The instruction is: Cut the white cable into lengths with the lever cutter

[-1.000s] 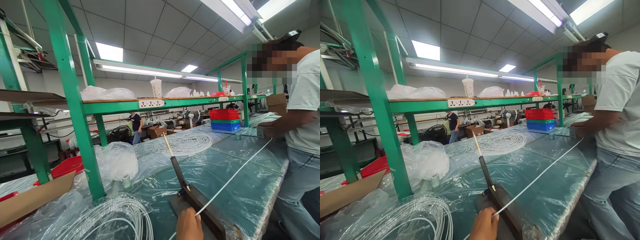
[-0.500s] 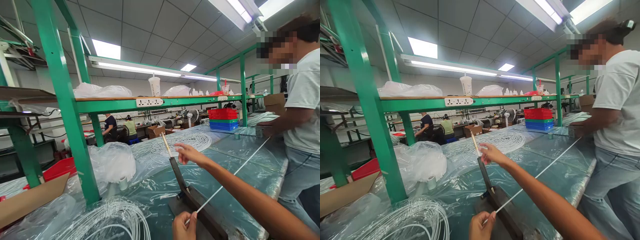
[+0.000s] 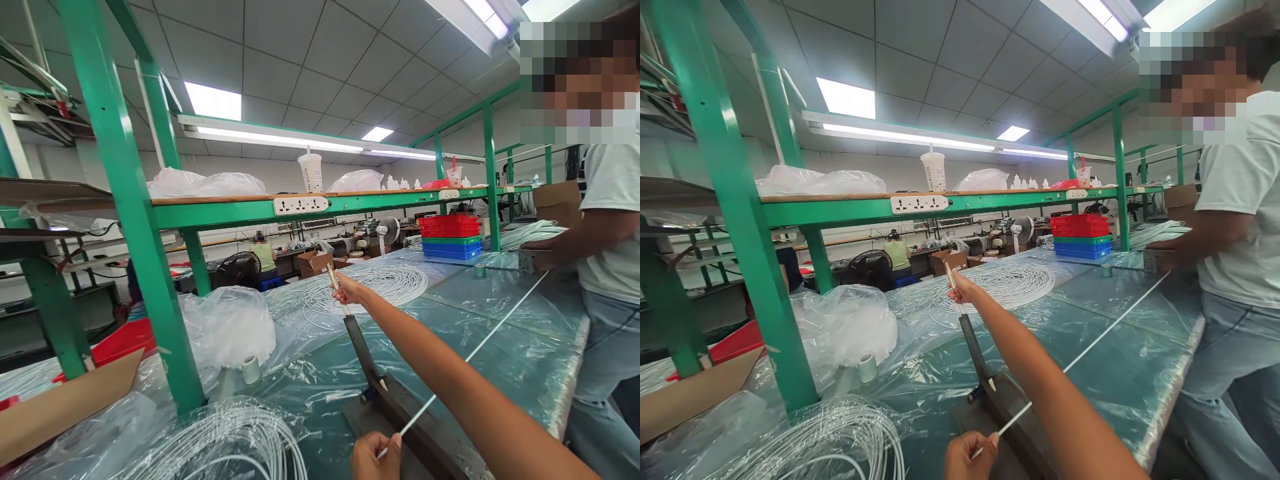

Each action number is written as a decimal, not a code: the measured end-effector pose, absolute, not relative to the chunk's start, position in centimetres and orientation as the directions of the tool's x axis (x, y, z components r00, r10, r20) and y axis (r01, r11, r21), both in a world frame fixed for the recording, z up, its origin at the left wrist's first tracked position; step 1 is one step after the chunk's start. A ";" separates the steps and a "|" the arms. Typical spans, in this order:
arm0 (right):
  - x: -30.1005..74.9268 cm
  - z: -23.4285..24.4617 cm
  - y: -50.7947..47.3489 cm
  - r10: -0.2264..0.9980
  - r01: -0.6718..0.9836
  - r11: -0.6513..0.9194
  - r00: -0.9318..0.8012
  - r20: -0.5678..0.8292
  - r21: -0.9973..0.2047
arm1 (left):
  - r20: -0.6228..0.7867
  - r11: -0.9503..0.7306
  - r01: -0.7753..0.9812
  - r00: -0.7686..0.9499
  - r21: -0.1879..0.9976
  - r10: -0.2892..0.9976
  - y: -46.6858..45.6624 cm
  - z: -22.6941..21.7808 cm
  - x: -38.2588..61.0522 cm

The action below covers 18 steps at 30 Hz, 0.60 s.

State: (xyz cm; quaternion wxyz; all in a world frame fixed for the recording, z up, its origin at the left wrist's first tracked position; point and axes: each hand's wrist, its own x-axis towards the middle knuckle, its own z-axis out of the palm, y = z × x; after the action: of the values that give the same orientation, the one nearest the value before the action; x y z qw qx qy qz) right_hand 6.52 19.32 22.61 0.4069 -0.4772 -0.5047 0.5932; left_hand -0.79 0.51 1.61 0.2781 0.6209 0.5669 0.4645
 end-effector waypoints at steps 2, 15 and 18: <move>7.5 23.3 18.2 0.962 -0.026 -0.143 -0.238 -0.133 -0.989 | 0.264 -0.209 0.437 -0.069 0.875 0.962 0.3 1.8 -0.9; 19.9 23.4 -4.5 0.889 0.048 -0.159 -0.426 -0.164 -0.986 | 0.224 -0.201 0.366 -0.020 0.909 0.974 -0.8 3.0 -0.9; 20.4 21.3 -7.9 0.906 0.095 -0.257 -0.323 -0.274 -0.962 | 0.229 -0.206 0.366 -0.020 0.907 0.973 -1.1 3.5 -1.0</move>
State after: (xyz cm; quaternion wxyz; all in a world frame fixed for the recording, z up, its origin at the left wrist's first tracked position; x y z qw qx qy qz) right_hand 20.44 -7.92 21.30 0.3229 -0.4841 -0.5171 0.6277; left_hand -0.99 -1.15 3.48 0.3245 0.6202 0.5399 0.4675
